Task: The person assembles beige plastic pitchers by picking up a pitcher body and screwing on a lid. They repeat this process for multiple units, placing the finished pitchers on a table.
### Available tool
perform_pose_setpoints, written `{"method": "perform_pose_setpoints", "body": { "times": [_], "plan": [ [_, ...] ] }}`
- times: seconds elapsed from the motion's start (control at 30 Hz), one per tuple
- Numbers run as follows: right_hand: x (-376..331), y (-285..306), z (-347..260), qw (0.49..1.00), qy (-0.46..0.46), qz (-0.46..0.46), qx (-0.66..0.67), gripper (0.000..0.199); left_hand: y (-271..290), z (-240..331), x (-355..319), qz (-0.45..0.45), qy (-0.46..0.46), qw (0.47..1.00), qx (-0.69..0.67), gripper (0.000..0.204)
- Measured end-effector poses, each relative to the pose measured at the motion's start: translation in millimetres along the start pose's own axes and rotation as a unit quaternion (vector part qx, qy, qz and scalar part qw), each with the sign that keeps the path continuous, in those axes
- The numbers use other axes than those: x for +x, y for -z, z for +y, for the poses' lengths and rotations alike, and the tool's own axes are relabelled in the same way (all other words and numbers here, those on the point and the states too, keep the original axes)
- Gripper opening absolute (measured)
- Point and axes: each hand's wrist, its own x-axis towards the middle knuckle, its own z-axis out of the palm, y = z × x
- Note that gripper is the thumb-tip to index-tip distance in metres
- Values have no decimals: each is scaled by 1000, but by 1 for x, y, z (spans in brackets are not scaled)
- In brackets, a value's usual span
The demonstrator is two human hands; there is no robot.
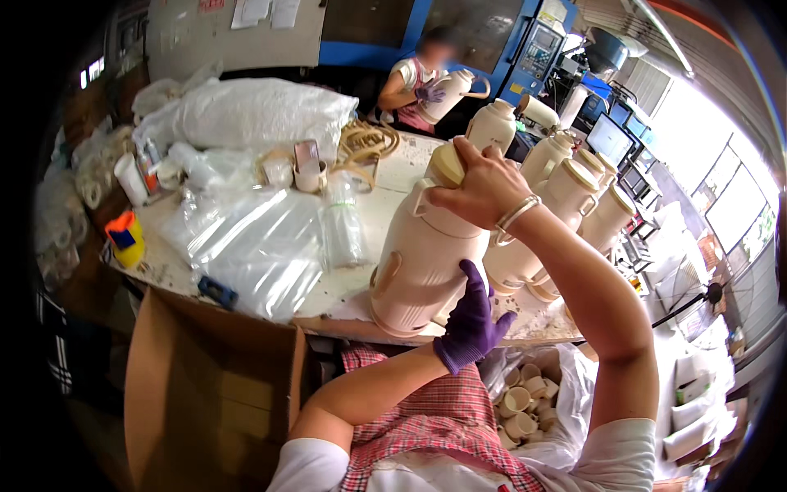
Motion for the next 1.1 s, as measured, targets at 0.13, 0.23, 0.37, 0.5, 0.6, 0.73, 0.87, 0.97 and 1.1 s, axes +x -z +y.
{"method": "perform_pose_setpoints", "body": {
  "times": [0.13,0.23,0.37,0.5,0.6,0.73,0.87,0.97,1.1],
  "plan": [
    [-2,16,19,996,21,-90,-4,126,58,11,-2,-5,119,993,-25,103],
    [9,27,49,982,112,-33,147,117,122,-19,3,101,-14,993,56,89],
    [33,-23,67,718,209,-159,644,88,173,-34,16,-79,109,991,-25,79],
    [34,-56,72,516,304,-270,754,86,179,-55,19,-87,68,994,-25,74],
    [37,-80,88,531,59,-196,822,90,176,-58,17,-77,53,989,111,72],
    [3,-56,82,570,-29,-118,812,96,160,-34,13,-3,122,993,9,68],
    [-1,-72,81,626,-73,189,753,96,119,-24,0,127,64,977,158,80],
    [4,-76,84,639,-129,286,702,87,79,-7,-1,138,91,982,93,80],
    [1,-71,80,737,-150,351,558,62,41,1,2,59,89,991,76,101]
  ]
}}
